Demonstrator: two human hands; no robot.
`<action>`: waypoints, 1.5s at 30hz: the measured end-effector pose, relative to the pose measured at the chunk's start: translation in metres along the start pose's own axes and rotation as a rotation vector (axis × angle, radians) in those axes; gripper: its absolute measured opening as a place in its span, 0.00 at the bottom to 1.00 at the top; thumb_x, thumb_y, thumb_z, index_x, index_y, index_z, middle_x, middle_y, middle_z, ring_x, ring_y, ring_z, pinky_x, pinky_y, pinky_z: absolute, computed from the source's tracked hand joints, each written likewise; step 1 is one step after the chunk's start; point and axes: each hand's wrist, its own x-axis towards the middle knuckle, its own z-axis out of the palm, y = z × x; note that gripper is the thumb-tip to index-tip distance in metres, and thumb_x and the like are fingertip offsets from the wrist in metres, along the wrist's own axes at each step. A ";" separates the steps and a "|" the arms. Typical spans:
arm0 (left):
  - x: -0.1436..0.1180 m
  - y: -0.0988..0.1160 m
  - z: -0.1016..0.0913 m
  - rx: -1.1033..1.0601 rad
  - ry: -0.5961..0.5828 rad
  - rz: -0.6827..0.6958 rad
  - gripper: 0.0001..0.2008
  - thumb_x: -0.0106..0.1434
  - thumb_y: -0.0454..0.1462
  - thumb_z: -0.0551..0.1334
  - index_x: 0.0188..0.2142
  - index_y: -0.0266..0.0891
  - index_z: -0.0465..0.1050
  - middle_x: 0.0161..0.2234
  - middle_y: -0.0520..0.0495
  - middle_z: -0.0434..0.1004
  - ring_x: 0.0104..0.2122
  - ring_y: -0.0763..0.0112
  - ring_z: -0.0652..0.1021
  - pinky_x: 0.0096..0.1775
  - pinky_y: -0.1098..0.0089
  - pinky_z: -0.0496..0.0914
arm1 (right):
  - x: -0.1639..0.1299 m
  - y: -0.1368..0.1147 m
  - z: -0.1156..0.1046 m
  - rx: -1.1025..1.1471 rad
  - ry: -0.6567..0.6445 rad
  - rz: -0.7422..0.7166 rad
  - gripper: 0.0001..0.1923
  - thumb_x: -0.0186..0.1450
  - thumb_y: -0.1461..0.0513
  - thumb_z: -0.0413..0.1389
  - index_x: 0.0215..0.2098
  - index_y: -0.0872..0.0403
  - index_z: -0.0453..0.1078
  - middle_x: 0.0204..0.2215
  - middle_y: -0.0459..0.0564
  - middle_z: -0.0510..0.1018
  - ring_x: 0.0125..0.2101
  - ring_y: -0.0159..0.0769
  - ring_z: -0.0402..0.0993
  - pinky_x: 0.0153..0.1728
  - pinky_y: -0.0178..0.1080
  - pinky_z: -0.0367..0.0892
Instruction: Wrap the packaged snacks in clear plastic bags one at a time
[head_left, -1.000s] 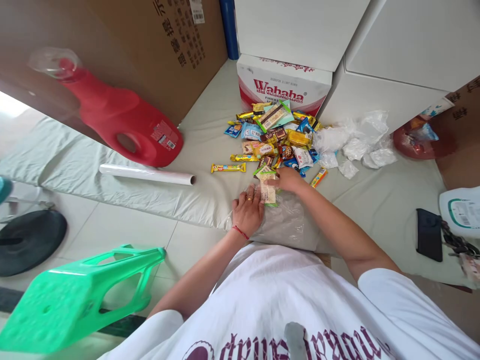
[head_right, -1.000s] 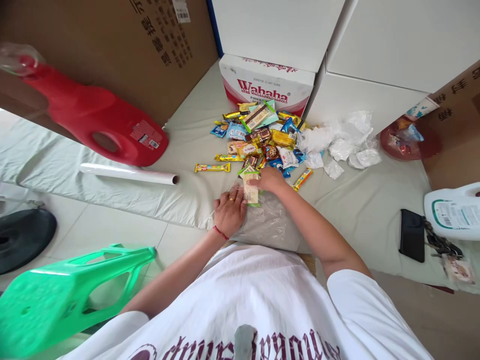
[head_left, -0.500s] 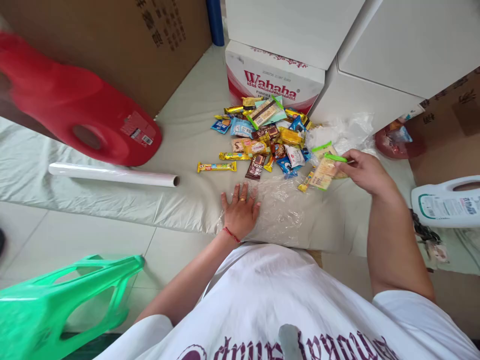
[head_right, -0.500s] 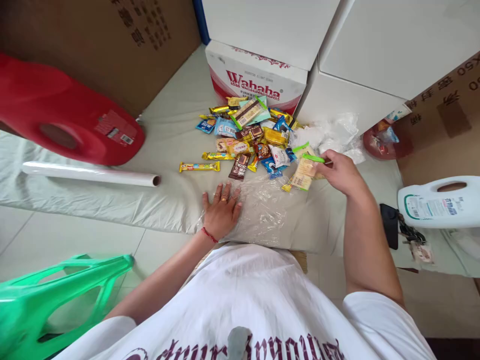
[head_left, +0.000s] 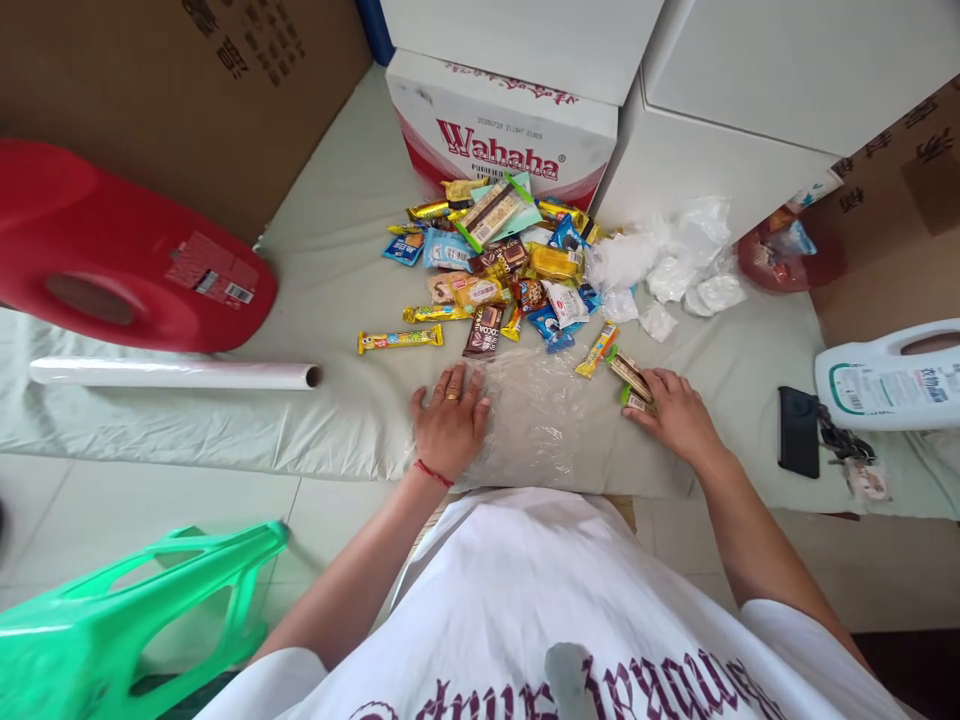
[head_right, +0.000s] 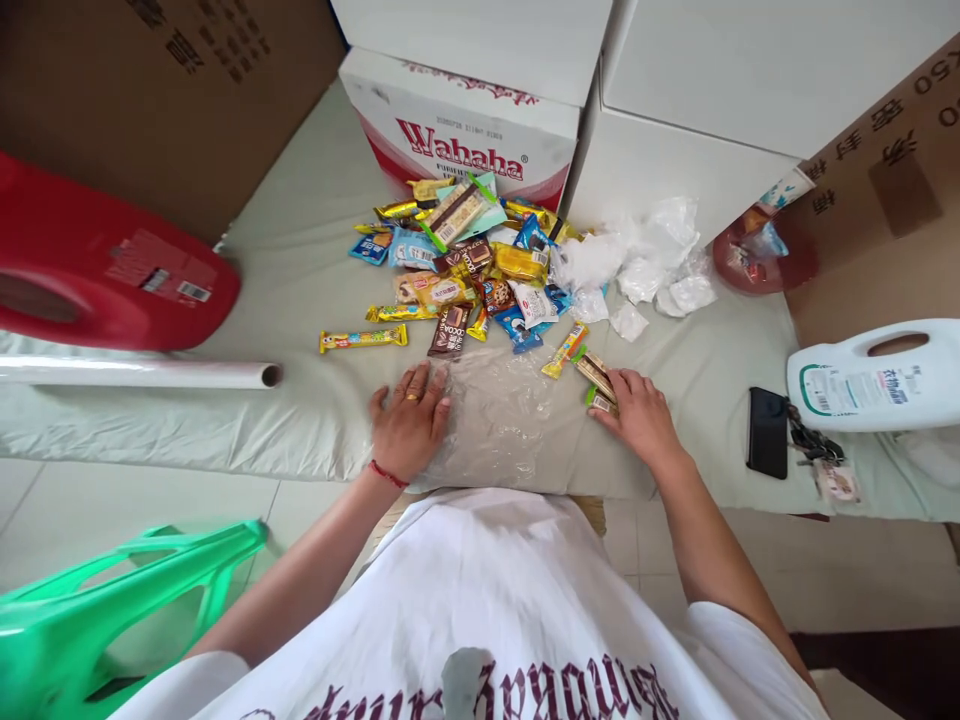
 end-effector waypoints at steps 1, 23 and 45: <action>0.004 0.000 -0.002 0.010 -0.004 -0.017 0.28 0.76 0.47 0.44 0.70 0.44 0.62 0.72 0.39 0.56 0.68 0.49 0.64 0.64 0.39 0.54 | -0.005 0.007 0.004 0.045 0.022 -0.006 0.33 0.71 0.43 0.51 0.66 0.53 0.62 0.57 0.62 0.72 0.53 0.55 0.70 0.50 0.50 0.68; 0.031 0.001 0.001 0.064 -0.041 -0.067 0.29 0.76 0.47 0.43 0.71 0.47 0.58 0.74 0.41 0.51 0.74 0.47 0.49 0.67 0.30 0.38 | -0.045 0.034 0.026 0.148 0.072 -0.050 0.38 0.69 0.44 0.54 0.71 0.52 0.57 0.53 0.63 0.71 0.52 0.55 0.66 0.53 0.53 0.66; -0.004 -0.045 -0.007 -0.097 0.061 -0.327 0.29 0.75 0.46 0.45 0.68 0.37 0.64 0.73 0.36 0.53 0.74 0.41 0.49 0.67 0.31 0.46 | 0.055 -0.200 -0.020 0.183 -0.032 -0.401 0.27 0.64 0.53 0.60 0.57 0.58 0.68 0.49 0.62 0.74 0.51 0.55 0.66 0.51 0.51 0.63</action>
